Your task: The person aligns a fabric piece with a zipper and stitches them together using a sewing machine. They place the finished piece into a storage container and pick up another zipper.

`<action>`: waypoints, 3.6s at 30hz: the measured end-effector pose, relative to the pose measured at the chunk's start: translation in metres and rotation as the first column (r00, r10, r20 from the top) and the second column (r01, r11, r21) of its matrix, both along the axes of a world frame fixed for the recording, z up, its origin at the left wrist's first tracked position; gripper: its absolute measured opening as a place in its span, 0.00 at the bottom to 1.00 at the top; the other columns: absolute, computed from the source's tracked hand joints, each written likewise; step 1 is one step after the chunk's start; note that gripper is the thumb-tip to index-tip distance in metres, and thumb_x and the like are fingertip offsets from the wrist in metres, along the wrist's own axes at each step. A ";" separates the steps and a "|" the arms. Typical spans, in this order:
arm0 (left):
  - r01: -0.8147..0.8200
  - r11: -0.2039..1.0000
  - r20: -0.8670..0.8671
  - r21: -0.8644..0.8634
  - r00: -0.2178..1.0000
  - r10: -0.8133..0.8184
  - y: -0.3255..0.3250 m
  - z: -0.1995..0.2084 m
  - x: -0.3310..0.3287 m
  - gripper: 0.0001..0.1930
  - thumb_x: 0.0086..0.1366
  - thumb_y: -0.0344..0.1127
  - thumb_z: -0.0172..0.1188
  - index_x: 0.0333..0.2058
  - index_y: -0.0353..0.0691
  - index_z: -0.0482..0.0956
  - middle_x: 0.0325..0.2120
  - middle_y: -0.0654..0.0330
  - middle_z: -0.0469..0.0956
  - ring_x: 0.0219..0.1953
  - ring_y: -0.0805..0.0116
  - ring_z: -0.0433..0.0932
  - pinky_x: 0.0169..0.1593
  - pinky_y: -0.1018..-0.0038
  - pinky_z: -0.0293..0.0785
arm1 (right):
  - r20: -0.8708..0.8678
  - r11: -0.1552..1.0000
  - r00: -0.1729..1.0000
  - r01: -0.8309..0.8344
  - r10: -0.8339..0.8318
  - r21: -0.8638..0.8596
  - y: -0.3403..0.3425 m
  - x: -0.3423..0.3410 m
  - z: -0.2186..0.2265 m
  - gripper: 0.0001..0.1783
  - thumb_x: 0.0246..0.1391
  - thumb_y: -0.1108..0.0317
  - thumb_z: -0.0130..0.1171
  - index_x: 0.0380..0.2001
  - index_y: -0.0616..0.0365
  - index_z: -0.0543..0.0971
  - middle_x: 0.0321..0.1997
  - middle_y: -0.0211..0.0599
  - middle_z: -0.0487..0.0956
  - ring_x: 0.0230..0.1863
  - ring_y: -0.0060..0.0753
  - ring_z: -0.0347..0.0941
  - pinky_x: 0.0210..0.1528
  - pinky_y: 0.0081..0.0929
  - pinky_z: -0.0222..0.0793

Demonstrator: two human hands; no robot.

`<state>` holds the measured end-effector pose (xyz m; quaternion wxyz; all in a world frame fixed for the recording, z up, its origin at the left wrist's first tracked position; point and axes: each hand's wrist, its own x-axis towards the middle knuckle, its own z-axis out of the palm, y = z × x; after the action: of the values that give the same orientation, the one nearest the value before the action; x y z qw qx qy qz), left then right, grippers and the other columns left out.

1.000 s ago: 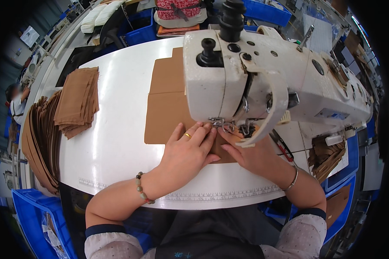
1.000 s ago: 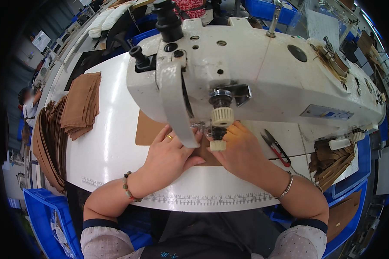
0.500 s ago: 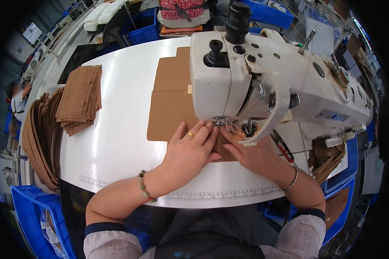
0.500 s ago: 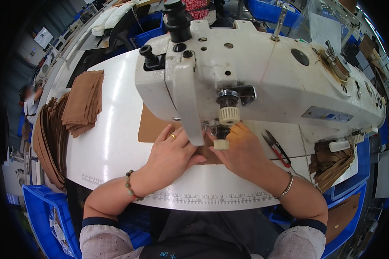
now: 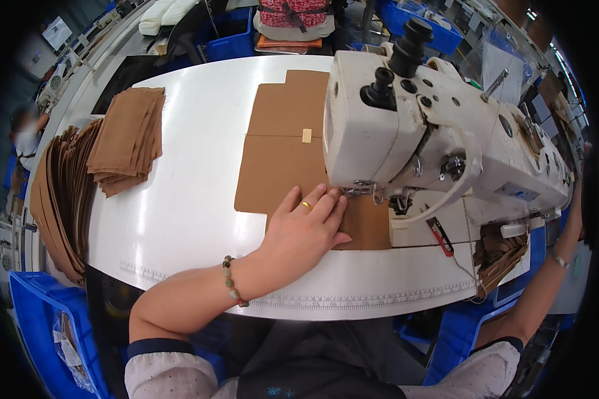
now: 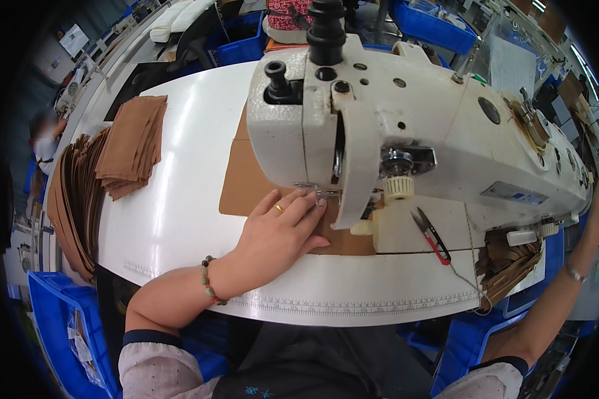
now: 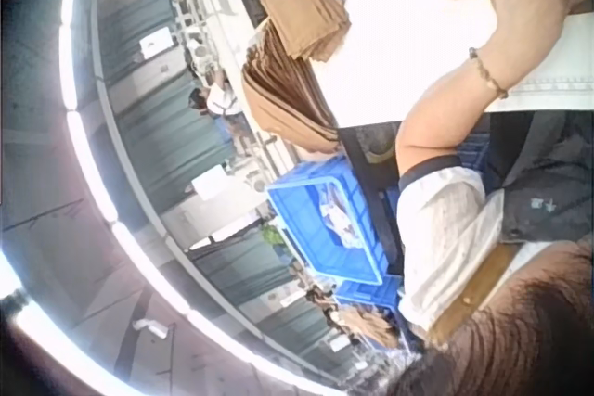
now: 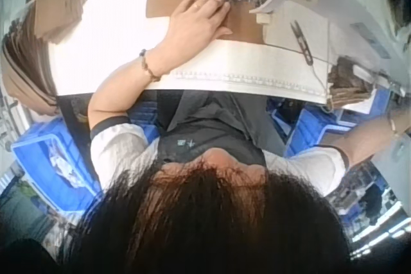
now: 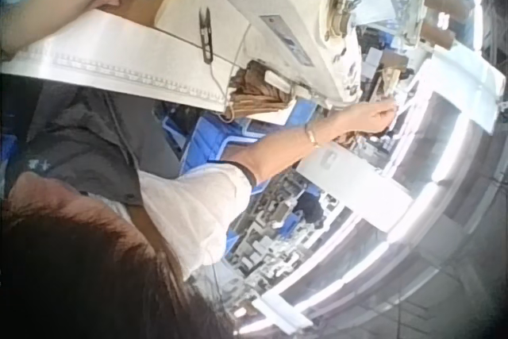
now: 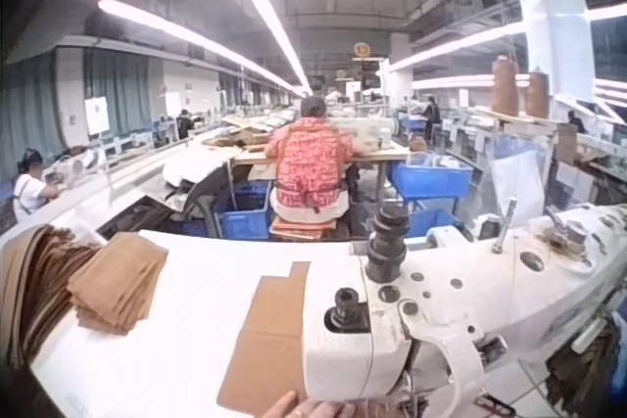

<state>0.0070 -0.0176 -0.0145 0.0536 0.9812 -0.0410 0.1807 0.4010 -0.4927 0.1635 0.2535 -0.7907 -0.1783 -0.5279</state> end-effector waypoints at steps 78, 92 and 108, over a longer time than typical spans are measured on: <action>0.027 0.991 0.083 0.128 0.996 -0.037 -0.017 -0.004 0.002 0.21 0.70 0.44 0.60 0.47 0.27 0.83 0.50 0.41 0.83 0.56 0.48 0.82 0.56 0.61 0.80 | -0.022 0.078 0.722 -0.045 0.692 0.996 -0.125 0.044 -0.183 0.25 0.74 0.61 0.50 0.68 0.58 0.68 0.69 0.44 0.73 0.67 0.47 0.71 0.68 0.49 0.71; 0.082 0.991 -0.002 0.103 0.997 -0.082 -0.062 0.011 0.041 0.37 0.59 0.54 0.69 0.58 0.30 0.76 0.57 0.42 0.78 0.44 0.52 0.84 0.50 0.64 0.81 | -0.543 0.698 0.790 -0.559 0.284 -0.447 0.149 -0.248 -0.164 0.16 0.50 0.73 0.70 0.45 0.58 0.85 0.45 0.41 0.84 0.43 0.45 0.82 0.45 0.38 0.80; 0.229 0.968 -0.178 -0.106 0.953 -0.245 0.004 0.025 -0.035 0.27 0.56 0.30 0.64 0.57 0.34 0.79 0.61 0.50 0.78 0.63 0.51 0.78 0.63 0.62 0.77 | -0.498 0.860 0.865 -0.300 0.062 -0.414 0.117 -0.253 -0.177 0.11 0.57 0.78 0.64 0.43 0.65 0.85 0.46 0.49 0.84 0.44 0.52 0.81 0.48 0.39 0.78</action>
<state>-0.0276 -0.0136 0.0110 0.1199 0.9788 -0.1454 0.0804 0.1481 -0.3754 -0.0139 0.1360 -0.9107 -0.3123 -0.2336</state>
